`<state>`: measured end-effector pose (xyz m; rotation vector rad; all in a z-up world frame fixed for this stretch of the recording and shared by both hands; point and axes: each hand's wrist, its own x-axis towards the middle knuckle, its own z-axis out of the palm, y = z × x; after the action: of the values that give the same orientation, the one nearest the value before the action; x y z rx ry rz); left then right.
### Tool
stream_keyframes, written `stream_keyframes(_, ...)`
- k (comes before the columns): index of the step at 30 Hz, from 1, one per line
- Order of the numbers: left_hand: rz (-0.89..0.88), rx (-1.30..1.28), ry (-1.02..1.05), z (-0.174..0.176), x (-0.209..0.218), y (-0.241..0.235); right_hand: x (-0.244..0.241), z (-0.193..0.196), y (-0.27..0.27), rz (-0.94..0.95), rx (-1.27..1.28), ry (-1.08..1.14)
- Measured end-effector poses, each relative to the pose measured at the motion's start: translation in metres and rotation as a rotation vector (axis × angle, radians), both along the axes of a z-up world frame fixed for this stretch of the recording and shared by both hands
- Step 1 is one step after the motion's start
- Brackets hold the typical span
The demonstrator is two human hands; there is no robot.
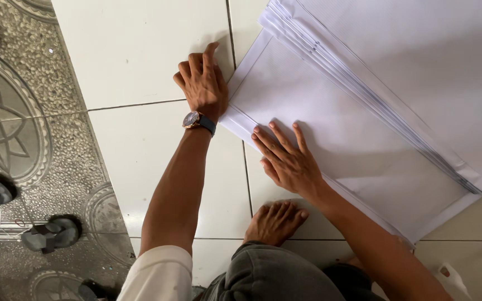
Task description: The person applies glue from a small white bottle to the edges of a stack of white paper sheets on a tiled floor. They press the glued edges down with their hands to secure the sheets together.
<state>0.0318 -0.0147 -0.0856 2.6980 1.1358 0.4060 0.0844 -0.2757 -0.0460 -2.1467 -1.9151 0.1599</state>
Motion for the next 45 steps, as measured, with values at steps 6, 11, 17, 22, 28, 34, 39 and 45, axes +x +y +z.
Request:
stream_keyframes(6, 0.003, -0.042, 0.010, 0.001, 0.000, 0.000, 0.002, -0.003, -0.036, -0.001, 0.019, -0.049)
stream_keyframes(11, -0.008, -0.036, 0.038, 0.003, 0.002, 0.000, 0.012, -0.011, -0.087, 0.003, 0.007, -0.116)
stream_keyframes(17, -0.017, 0.023, 0.009, 0.005, 0.008, -0.003, 0.021, -0.015, -0.169, 0.053, -0.147, -0.168)
stream_keyframes(22, -0.045, 0.074, -0.057, 0.010, 0.010, -0.010, 0.024, 0.000, -0.235, 0.062, -0.250, -0.137)
stream_keyframes(28, -0.126, 0.149, -0.059, 0.013, 0.012, -0.012, 0.026, 0.033, -0.297, 0.035, -0.436, -0.198)
stream_keyframes(34, -0.197, 0.144, -0.102, 0.031, 0.014, -0.024, 0.022, 0.054, -0.336, -0.109, -0.529, -0.176)
stream_keyframes(39, -0.259, 0.135, -0.133, 0.032, 0.012, -0.021, 0.030, 0.059, -0.350, -0.070, -0.518, -0.175)
stream_keyframes(45, -0.213, 0.182, -0.128, 0.010, 0.002, -0.011, 0.025, 0.063, -0.373, -0.070, -0.644, -0.244)
